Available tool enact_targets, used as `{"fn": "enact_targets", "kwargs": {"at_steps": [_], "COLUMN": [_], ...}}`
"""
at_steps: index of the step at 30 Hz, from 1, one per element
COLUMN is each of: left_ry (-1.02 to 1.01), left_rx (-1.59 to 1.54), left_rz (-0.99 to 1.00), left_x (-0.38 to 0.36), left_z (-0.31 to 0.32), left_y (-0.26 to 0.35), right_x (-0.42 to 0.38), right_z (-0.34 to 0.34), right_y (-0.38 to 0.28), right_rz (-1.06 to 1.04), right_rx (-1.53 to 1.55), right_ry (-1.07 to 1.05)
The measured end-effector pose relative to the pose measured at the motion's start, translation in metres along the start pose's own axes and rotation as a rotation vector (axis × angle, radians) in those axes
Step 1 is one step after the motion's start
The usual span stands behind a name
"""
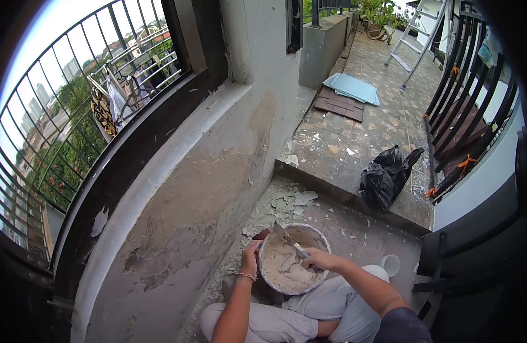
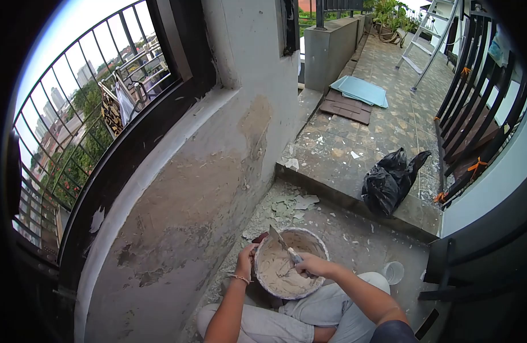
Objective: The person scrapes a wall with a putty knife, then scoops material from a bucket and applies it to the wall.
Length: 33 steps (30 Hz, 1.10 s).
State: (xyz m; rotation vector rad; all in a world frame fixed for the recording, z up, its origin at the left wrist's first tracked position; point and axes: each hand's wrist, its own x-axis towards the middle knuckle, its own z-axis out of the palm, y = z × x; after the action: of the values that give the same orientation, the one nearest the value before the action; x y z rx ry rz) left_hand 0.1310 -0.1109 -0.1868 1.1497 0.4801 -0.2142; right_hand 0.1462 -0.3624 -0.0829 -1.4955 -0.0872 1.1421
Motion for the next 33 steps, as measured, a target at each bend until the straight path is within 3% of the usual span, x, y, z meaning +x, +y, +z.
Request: {"fn": "enact_targets", "kwargs": {"at_steps": [5,6,10,13,14,23,33], "left_ry": [0.064,0.074,0.036,-0.026,-0.049,-0.17,-0.158], "left_rx": [-0.073,-0.059,-0.062,-0.094,-0.067,0.032,-0.008], "left_rz": [0.098,0.108,0.119,0.126,0.15,0.088,0.077], "left_x": [0.0,0.001,-0.006,-0.018,-0.019,-0.032,-0.034], "left_z": [0.003,0.0,0.001,0.015,0.017,0.023,0.023], "left_y": [0.005,0.006,0.012,0.027,0.029,0.044,0.045], "right_x": [-0.012,-0.01,0.011,0.023,0.014,0.012,0.009], "right_z": [-0.006,-0.01,0.0,0.015,0.01,-0.018,-0.022], "right_y": [-0.012,-0.012,0.005,0.008,-0.006,0.004,0.002], "right_rz": [0.136,0.193,0.34,0.265,0.333,0.247,0.228], "right_rx": [-0.023,-0.041,-0.174,-0.195,-0.121,0.259,0.076], "right_ry": [-0.124,-0.246,-0.231,-0.166,-0.264,-0.603,-0.444]}}
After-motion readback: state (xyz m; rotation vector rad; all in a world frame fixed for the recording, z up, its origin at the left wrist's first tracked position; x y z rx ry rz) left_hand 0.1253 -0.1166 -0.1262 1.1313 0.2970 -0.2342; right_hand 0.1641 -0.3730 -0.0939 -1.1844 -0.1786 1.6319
